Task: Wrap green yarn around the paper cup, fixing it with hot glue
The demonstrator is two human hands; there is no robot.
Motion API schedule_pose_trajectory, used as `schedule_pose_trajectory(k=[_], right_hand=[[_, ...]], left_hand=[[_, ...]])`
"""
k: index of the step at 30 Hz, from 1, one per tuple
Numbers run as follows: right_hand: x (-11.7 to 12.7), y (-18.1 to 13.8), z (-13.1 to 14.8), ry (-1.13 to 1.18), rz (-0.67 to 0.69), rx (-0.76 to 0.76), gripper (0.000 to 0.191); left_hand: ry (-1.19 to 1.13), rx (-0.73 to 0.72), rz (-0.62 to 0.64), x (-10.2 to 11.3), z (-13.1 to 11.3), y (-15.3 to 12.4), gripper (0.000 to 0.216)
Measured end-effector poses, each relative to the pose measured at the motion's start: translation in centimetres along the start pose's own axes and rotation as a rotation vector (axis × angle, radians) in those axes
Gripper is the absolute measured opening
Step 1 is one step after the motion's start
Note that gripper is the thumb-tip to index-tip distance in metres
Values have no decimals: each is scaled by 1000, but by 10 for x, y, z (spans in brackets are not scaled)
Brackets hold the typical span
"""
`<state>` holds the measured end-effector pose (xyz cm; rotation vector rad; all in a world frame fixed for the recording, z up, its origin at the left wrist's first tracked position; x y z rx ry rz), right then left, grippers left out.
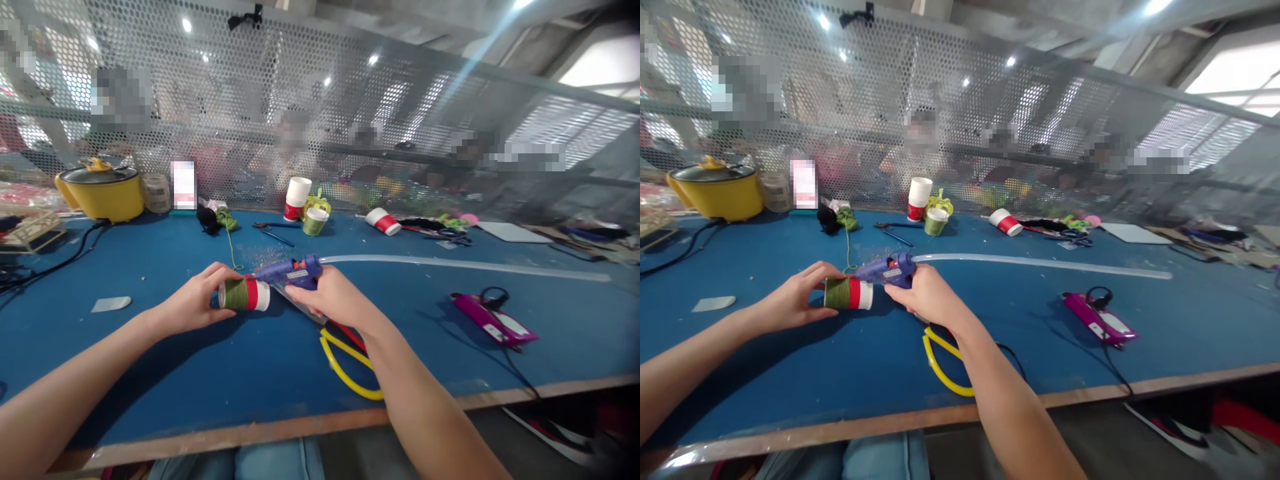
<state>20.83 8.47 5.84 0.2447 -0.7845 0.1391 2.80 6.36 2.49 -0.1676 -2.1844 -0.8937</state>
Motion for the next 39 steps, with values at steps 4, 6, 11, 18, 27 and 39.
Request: schedule_pose_trajectory(k=[4, 6, 11, 18, 27, 39], right_hand=[[0, -1, 0, -1, 12, -12, 27], [-1, -2, 0, -9, 24, -14, 28], [0, -3, 1, -17, 39, -26, 25], [-1, -5, 1, -12, 69, -47, 27], [-1, -2, -1, -37, 8, -84, 28], [-8, 6, -6, -20, -11, -65, 32]], left_hand=[[-35, 64, 0, 0, 6, 0, 43], [-37, 82, -4, -1, 8, 0, 43], [-50, 98, -4, -2, 10, 0, 42], [-55, 107, 1, -1, 11, -1, 44], [1, 1, 24, -2, -3, 0, 43], [52, -74, 23, -4, -12, -2, 46]])
Point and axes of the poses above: each hand's wrist, its own y-axis towards the middle knuckle, its own x-axis out of the back of the hand, z = x × y, the point moved 7 cm from there along y, towards the middle knuckle, and after that the axes turned 13 degrees about -z, right-handed, at the moved point
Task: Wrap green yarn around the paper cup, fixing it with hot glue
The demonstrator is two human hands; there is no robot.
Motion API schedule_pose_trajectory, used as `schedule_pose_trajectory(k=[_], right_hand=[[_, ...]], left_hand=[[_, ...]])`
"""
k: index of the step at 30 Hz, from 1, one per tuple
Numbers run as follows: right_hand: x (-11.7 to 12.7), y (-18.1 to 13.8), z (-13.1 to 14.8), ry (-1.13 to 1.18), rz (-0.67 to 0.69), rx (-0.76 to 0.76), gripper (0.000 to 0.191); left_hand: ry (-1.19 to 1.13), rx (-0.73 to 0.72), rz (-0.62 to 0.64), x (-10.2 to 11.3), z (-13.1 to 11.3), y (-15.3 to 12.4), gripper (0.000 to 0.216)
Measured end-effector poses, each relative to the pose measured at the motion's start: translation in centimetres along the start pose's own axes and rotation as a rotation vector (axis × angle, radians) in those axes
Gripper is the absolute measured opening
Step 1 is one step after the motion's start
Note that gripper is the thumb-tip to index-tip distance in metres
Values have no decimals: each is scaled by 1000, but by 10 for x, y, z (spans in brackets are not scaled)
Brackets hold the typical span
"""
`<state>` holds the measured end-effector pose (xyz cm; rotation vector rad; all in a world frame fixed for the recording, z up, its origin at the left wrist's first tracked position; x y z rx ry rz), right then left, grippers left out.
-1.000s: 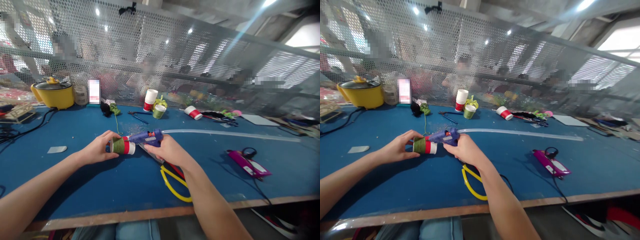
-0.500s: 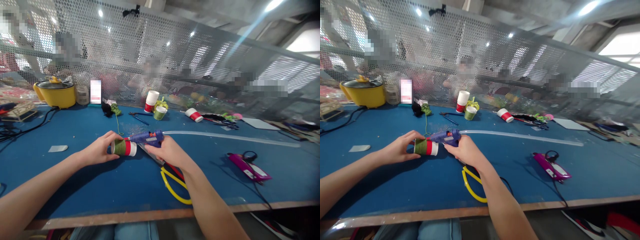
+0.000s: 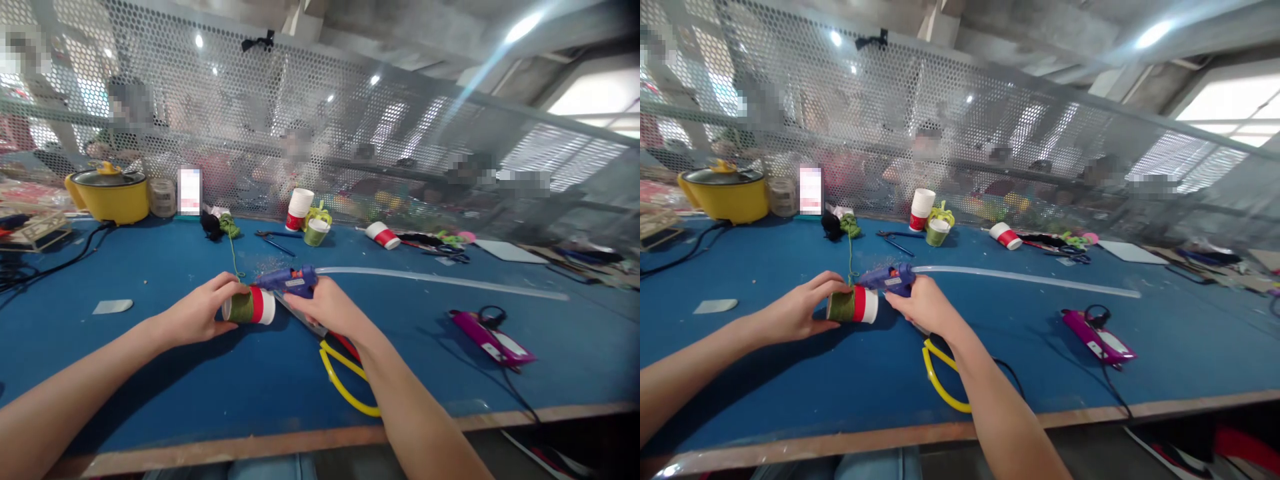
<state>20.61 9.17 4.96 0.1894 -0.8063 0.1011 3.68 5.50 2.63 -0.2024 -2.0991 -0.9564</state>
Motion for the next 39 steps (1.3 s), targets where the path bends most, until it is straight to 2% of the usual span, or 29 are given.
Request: schedule_pose_trajectory(k=[8, 13, 21, 26, 29, 33, 36, 38, 39], right_hand=[[-2, 6, -7, 189, 6, -83, 20], [9, 30, -25, 329, -134, -133, 11], [2, 76, -71, 42, -234, -247, 27], [-3, 93, -85, -238, -271, -227, 30], [0, 93, -78, -379, -312, -172, 25], [-2, 84, -47, -432, -309, -40, 25], [-20, 71, -17, -319, -129, 79, 43], [-39, 58, 7, -47, 85, 155, 54], [-45, 53, 14, 19, 147, 151, 58]], left_hand=[[23, 24, 6, -1, 2, 1, 49], [24, 42, -11, 0, 6, 1, 47], [9, 47, -12, 1, 6, 1, 46], [1, 50, -12, -1, 6, 1, 47], [0, 47, -13, -2, 6, 1, 46], [-4, 27, -13, -2, 2, 1, 47], [-2, 4, -24, -2, -3, 1, 47], [-9, -21, -26, -4, -6, 0, 48], [-14, -35, -30, -4, -8, 0, 49]])
Point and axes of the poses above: each hand's wrist, its own y-axis towards the middle knuckle, its own x-axis out of the back of the hand, z = x × y, the point moved 7 cm from there along y, towards the middle knuckle, and after that the axes turned 13 degrees about -z, right-handed, at the moved point
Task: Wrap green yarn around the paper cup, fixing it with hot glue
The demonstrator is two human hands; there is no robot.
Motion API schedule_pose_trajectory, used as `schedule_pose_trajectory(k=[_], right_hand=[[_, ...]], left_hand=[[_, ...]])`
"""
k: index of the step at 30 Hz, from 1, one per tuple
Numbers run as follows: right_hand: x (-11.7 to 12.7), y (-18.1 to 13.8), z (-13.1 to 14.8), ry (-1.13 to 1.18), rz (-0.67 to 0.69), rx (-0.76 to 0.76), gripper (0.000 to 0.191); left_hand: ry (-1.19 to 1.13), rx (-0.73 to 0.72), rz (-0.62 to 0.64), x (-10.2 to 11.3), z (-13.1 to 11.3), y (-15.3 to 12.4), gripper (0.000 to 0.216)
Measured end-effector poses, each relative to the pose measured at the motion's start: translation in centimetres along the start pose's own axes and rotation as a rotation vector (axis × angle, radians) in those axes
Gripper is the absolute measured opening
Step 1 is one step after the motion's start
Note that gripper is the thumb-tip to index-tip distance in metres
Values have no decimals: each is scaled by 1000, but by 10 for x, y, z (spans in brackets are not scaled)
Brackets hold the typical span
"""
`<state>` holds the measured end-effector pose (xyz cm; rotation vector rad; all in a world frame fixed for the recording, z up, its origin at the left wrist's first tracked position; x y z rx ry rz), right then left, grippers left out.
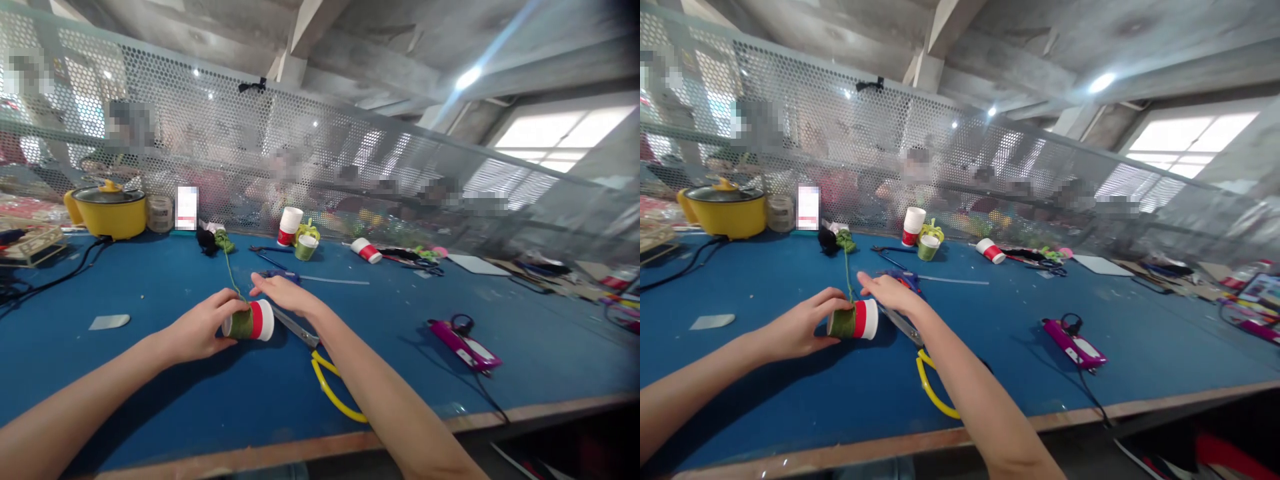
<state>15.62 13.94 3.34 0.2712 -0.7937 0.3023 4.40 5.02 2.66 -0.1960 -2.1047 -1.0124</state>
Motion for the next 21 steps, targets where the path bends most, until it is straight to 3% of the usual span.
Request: schedule_pose_trajectory(k=[4, 11, 21], right_hand=[[-19, -9, 14, 138, 95, -53, 59], [-24, -9, 8, 533, 16, -122, 16], [-1, -11, 7, 689, -166, -52, 20]], left_hand=[[-23, -25, 13, -2, -5, -1, 48], [-25, -15, 52, -3, -6, -3, 52], [-132, 106, 11, 2, 3, -1, 52]])
Point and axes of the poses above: each hand's wrist, its own y-axis towards the middle knuckle, its own x-axis out of the back of the hand, z = x × y, the point moved 7 cm from there along y, towards the middle knuckle, and after that the axes turned 13 degrees about -z, right-handed, at the moved point
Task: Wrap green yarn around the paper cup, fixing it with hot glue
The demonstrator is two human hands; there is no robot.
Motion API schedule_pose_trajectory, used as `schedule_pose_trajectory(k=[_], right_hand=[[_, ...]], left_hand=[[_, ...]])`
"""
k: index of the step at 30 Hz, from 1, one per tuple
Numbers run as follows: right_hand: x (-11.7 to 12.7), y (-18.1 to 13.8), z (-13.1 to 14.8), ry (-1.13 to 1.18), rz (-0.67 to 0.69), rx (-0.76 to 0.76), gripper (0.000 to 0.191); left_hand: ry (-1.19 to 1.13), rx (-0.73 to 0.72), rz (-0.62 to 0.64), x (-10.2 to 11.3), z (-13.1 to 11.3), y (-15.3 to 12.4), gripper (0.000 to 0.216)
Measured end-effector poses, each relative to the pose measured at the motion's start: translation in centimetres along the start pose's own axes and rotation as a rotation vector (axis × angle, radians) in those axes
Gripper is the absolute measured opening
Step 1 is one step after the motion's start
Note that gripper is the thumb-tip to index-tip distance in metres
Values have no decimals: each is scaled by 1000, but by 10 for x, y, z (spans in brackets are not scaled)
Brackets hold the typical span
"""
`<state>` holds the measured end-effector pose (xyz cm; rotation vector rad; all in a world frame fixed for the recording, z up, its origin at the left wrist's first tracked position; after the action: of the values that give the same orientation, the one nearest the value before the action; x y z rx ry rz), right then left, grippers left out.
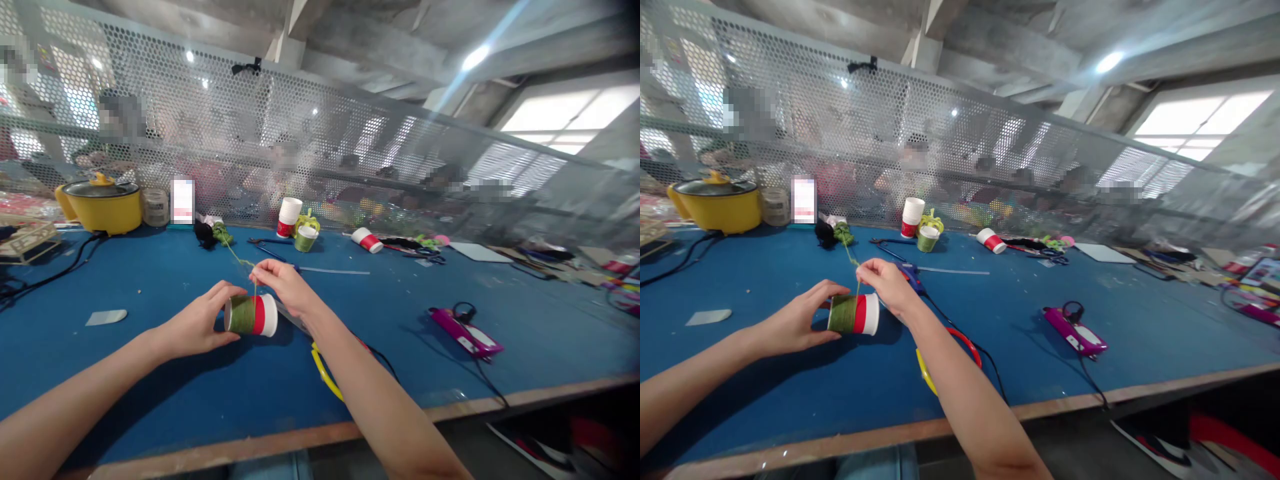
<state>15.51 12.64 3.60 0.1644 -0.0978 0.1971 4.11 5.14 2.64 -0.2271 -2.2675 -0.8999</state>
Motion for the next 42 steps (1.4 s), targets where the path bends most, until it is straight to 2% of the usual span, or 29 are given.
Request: schedule_pose_trajectory(k=[8, 14, 33, 42], right_hand=[[4, 2, 1, -70, -38, 27, 16], [-2, 0, -5, -168, -8, 22, 10], [-8, -8, -9, -330, 89, -2, 9], [-5, -5, -16, -455, 82, 45, 12]], left_hand=[[-37, 15, -5, 0, 0, 0, 47], [7, -33, -7, 0, -5, 0, 49], [143, -234, -82, -2, -13, -3, 44], [121, -178, -84, -5, -8, -5, 48]])
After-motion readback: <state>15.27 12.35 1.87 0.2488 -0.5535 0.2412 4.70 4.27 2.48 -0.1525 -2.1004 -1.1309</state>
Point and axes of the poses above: each hand's wrist, its own y-axis towards the middle knuckle, its own x-axis out of the back of the hand, z = x × y, the point moved 7 cm from there along y, towards the middle knuckle, and after that the axes turned 13 degrees about -z, right-handed, at the moved point
